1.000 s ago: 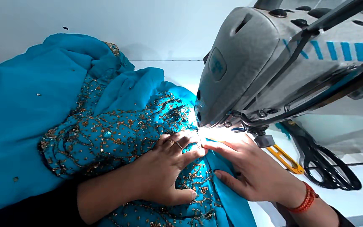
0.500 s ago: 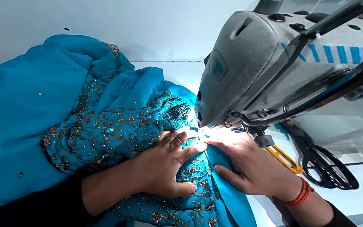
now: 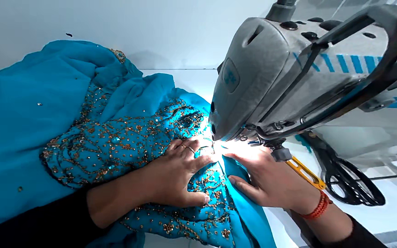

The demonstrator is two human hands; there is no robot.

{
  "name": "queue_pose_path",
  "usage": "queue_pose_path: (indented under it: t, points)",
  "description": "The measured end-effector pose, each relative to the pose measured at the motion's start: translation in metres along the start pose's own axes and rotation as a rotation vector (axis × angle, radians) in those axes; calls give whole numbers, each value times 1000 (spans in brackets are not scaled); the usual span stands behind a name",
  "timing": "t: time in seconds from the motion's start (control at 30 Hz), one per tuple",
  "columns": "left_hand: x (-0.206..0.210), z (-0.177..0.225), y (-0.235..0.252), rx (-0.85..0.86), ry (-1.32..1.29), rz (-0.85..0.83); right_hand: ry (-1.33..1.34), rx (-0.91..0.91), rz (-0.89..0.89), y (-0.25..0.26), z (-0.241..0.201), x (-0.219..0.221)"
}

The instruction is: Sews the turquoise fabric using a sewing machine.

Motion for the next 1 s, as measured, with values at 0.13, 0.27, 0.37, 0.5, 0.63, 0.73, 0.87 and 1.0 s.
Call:
queue_pose_path:
  t: [0.13, 0.27, 0.37, 0.5, 0.63, 0.73, 0.87, 1.0]
  points:
    - [1, -2, -1, 19, 22, 13, 6, 9, 9, 1, 0, 1]
    - [1, -1, -1, 20, 14, 17, -1, 14, 9, 0, 0, 1]
    - [-3, 1, 0, -20, 3, -51, -2, 19, 15, 0, 0, 2]
    - [-8, 29, -8, 45, 178, 50, 120, 98, 71, -8, 5, -5]
    - [0, 74, -23, 311, 217, 216, 419, 191, 207, -41, 0, -31]
    - [21, 81, -28, 373, 227, 312, 586, 207, 115, -74, -12, -42]
    - [28, 82, -31, 324, 259, 294, 624, 254, 13, -105, -23, -48]
    - [20, 81, -30, 281, 104, 205, 617, 267, 71, -109, -26, -42]
Point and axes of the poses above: each hand's wrist, its own y-axis towards the middle knuckle, its own x-axis out of the palm, z = x × y, the point moved 5 cm from there along y, towards the middle knuckle, and after that the axes turned 8 degrees about x, right-handed, at the moved point
